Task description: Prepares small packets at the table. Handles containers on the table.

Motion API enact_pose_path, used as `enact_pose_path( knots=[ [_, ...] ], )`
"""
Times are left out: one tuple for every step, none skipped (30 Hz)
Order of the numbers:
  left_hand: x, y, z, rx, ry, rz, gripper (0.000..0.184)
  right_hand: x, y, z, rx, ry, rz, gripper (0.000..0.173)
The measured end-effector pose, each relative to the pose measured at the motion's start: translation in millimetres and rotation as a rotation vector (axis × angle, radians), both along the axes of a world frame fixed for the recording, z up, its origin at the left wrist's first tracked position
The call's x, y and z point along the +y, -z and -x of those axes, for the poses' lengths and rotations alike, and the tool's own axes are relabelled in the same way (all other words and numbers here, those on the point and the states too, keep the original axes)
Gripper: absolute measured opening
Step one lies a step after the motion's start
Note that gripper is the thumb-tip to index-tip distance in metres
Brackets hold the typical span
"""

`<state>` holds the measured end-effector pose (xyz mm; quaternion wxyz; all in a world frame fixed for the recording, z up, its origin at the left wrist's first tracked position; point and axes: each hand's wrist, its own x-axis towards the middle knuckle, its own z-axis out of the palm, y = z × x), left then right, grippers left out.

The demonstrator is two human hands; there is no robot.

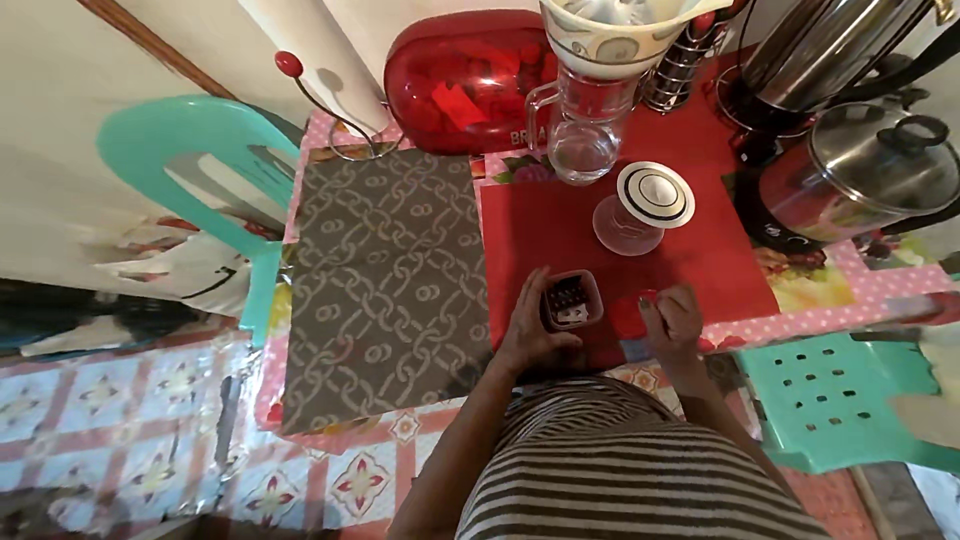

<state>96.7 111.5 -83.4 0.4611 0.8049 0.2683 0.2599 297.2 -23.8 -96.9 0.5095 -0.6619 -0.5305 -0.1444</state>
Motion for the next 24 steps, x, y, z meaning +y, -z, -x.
enact_pose_path(
  knots=[
    [1, 5, 1, -0.034, 0.009, -0.007, 0.112, -9, 7, 4, 0.023, -0.003, 0.026, 0.042],
    [1, 8, 2, -0.062, 0.012, 0.007, 0.114, -17, 11, 8, 0.051, -0.008, 0.049, 0.041],
    [1, 10, 2, -0.093, 0.002, 0.044, 0.11, -22, 14, 12, 0.09, -0.022, 0.069, 0.039],
    [2, 9, 2, -0.123, -0.015, 0.084, 0.099, -25, 14, 13, 0.136, -0.039, 0.082, 0.038],
    [2, 3, 1, -0.133, -0.041, 0.094, 0.081, -27, 14, 14, 0.197, -0.059, 0.091, 0.036],
    [2, -5, -2, -0.121, -0.071, 0.056, 0.061, -28, 13, 14, 0.266, -0.071, 0.091, 0.035],
    [2, -13, -5, -0.096, -0.098, -0.02, 0.043, -29, 13, 14, 0.335, -0.076, 0.089, 0.033],
    [4, -21, -9, -0.063, -0.118, -0.115, 0.029, -28, 13, 14, 0.382, -0.071, 0.081, 0.032],
    [5, -28, -13, -0.006, -0.121, -0.203, 0.022, -28, 13, 14, 0.407, -0.064, 0.081, 0.031],
    [7, -35, -16, 0.072, -0.102, -0.258, 0.019, -27, 12, 14, 0.415, -0.057, 0.088, 0.03],
    [9, -43, -20, 0.158, -0.065, -0.282, 0.021, -28, 12, 14, 0.413, -0.053, 0.098, 0.029],
    [11, -51, -24, 0.237, -0.024, -0.287, 0.024, -28, 11, 15, 0.408, -0.048, 0.109, 0.028],
    [13, -57, -30, 0.294, 0.003, -0.297, 0.025, -29, 11, 15, 0.403, -0.043, 0.12, 0.027],
    [15, -60, -37, 0.329, 0.018, -0.316, 0.024, -29, 10, 15, 0.398, -0.037, 0.13, 0.027],
    [18, -63, -44, 0.369, 0.037, -0.336, 0.024, -29, 10, 15, 0.394, -0.031, 0.137, 0.026],
    [20, -65, -52, 0.431, 0.062, -0.347, 0.024, -29, 10, 15, 0.393, -0.028, 0.142, 0.026],
    [22, -67, -59, 0.51, 0.093, -0.354, 0.026, -29, 9, 15, 0.393, -0.028, 0.146, 0.026],
    [25, -66, -65, 0.583, 0.12, -0.362, 0.027, -29, 9, 15, 0.393, -0.028, 0.147, 0.026],
    [27, -65, -70, 0.653, 0.144, -0.354, 0.028, -28, 9, 15, 0.391, -0.028, 0.15, 0.026],
    [30, -65, -74, 0.712, 0.167, -0.337, 0.028, -28, 9, 15, 0.388, -0.026, 0.152, 0.026],
    [31, -65, -76, 0.752, 0.188, -0.325, 0.027, -28, 9, 15, 0.381, -0.019, 0.152, 0.025],
    [30, -66, -77, 0.774, 0.206, -0.317, 0.026, -27, 10, 15, 0.373, -0.011, 0.15, 0.025],
    [29, -68, -77, 0.781, 0.215, -0.315, 0.025, -27, 10, 15, 0.369, -0.006, 0.151, 0.025],
    [28, -70, -75, 0.776, 0.212, -0.311, 0.025, -27, 11, 15, 0.368, -0.003, 0.152, 0.025]
  ],
)
